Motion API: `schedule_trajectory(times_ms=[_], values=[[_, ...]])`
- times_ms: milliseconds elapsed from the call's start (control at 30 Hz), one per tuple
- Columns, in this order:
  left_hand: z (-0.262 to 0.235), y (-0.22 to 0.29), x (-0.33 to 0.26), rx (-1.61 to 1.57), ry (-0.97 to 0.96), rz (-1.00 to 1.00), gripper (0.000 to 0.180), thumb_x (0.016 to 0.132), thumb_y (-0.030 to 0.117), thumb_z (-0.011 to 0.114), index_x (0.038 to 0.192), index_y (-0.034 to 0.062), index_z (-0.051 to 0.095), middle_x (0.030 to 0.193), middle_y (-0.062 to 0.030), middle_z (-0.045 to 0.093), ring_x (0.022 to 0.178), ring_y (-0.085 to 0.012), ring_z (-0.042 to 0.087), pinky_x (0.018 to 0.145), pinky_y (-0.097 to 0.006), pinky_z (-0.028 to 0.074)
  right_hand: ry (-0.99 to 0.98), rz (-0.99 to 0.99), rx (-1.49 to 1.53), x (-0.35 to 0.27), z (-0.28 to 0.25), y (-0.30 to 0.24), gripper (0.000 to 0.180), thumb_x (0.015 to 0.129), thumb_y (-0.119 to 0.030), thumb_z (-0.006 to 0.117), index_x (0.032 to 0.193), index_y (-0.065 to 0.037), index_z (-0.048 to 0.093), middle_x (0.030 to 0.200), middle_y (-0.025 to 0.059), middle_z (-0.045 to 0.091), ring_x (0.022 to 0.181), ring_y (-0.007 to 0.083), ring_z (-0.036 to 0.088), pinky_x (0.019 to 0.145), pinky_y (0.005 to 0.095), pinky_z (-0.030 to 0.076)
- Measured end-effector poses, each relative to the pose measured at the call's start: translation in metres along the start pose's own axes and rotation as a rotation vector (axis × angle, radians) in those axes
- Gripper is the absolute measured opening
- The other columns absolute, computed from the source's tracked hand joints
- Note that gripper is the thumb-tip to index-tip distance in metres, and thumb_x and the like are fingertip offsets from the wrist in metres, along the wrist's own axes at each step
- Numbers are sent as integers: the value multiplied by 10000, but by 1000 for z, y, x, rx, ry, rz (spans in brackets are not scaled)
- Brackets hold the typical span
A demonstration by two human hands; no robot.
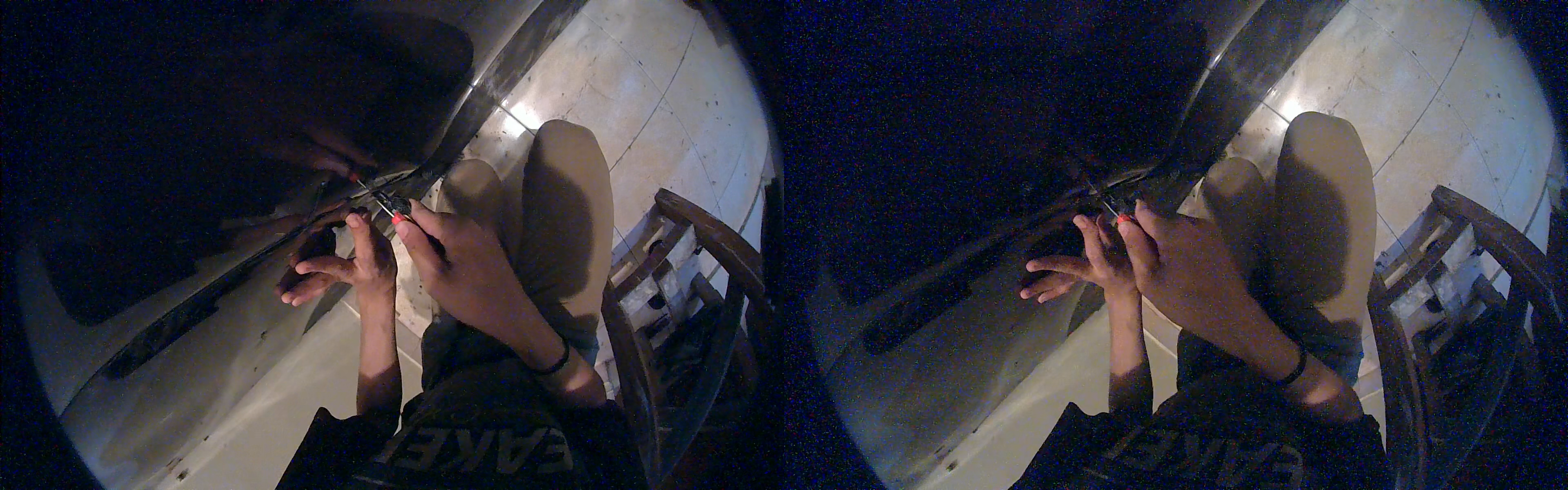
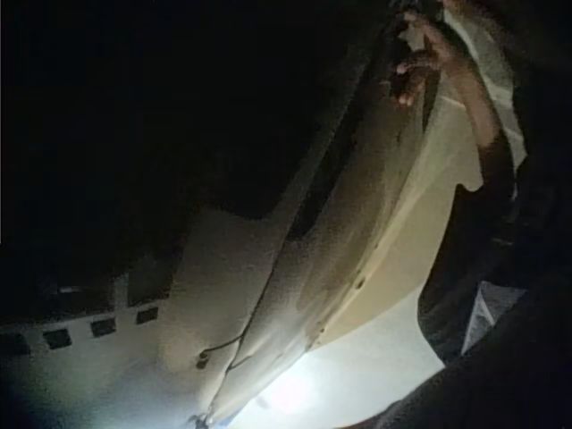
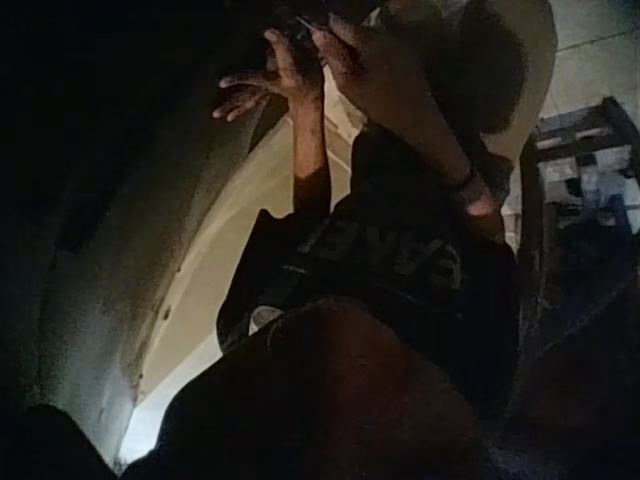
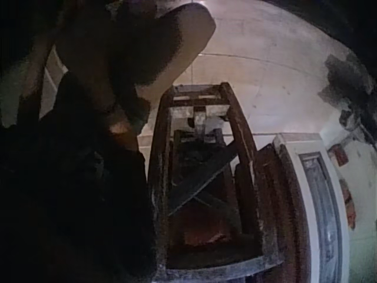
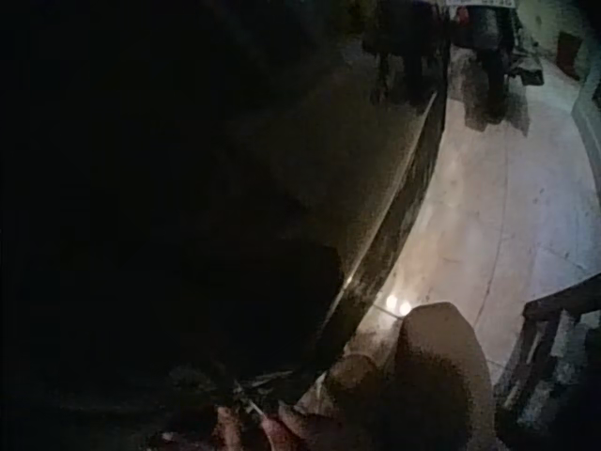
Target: The person applies a dark protective film onto a surface, smoothing it out with their hands and cutting the excess using a utility knife.
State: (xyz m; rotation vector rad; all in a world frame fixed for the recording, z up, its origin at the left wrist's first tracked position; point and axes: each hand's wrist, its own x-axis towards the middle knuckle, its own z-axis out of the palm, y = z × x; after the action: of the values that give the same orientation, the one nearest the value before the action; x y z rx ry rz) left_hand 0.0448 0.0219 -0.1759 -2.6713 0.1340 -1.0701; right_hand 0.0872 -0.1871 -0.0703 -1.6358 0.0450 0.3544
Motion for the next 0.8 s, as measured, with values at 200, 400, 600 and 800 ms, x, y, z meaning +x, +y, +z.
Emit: schedule_trajectory(times_ms=[200, 400, 600, 800], values=[[-21, 2, 2, 4, -188, 104, 680, 925, 319, 812, 1534, 316, 510, 1711, -349, -57, 1552, -535, -231, 1040, -839, -178, 20, -51, -65, -6, 1, 4, 326, 1040, -208, 648, 1146, 99, 675, 882, 285, 688, 793, 425, 711, 652, 435, 526], [-14, 3, 13, 10, -127, 12, 774, 940, 336, 778, 1615, 325, 399, 1697, -346, -164, 1538, -527, -282, 1022, -841, -186, 20, -6, -3, -11, -2, 2, 315, 1034, -203, 646, 1145, 89, 681, 874, 287, 687, 786, 431, 706, 655, 445, 526], [-14, 3, 13, 105, -125, 11, 774, 951, 352, 755, 1621, 365, 369, 1667, -389, -199, 1500, -591, -301, 1004, -847, -194, 0, 1, -22, -15, -1, 3, 278, 1023, -193, 658, 1112, 70, 661, 838, 280, 682, 762, 446, 693, 636, 461, 515], [-18, 10, 19, 145, -76, 19, 730, 970, 364, 736, 1612, 330, 389, 1664, -397, -191, 1495, -608, -291, 996, -853, -197, 64, -88, -34, -15, 2, 6, 252, 1023, -173, 659, 1100, 67, 665, 837, 271, 687, 747, 448, 692, 626, 454, 516]])
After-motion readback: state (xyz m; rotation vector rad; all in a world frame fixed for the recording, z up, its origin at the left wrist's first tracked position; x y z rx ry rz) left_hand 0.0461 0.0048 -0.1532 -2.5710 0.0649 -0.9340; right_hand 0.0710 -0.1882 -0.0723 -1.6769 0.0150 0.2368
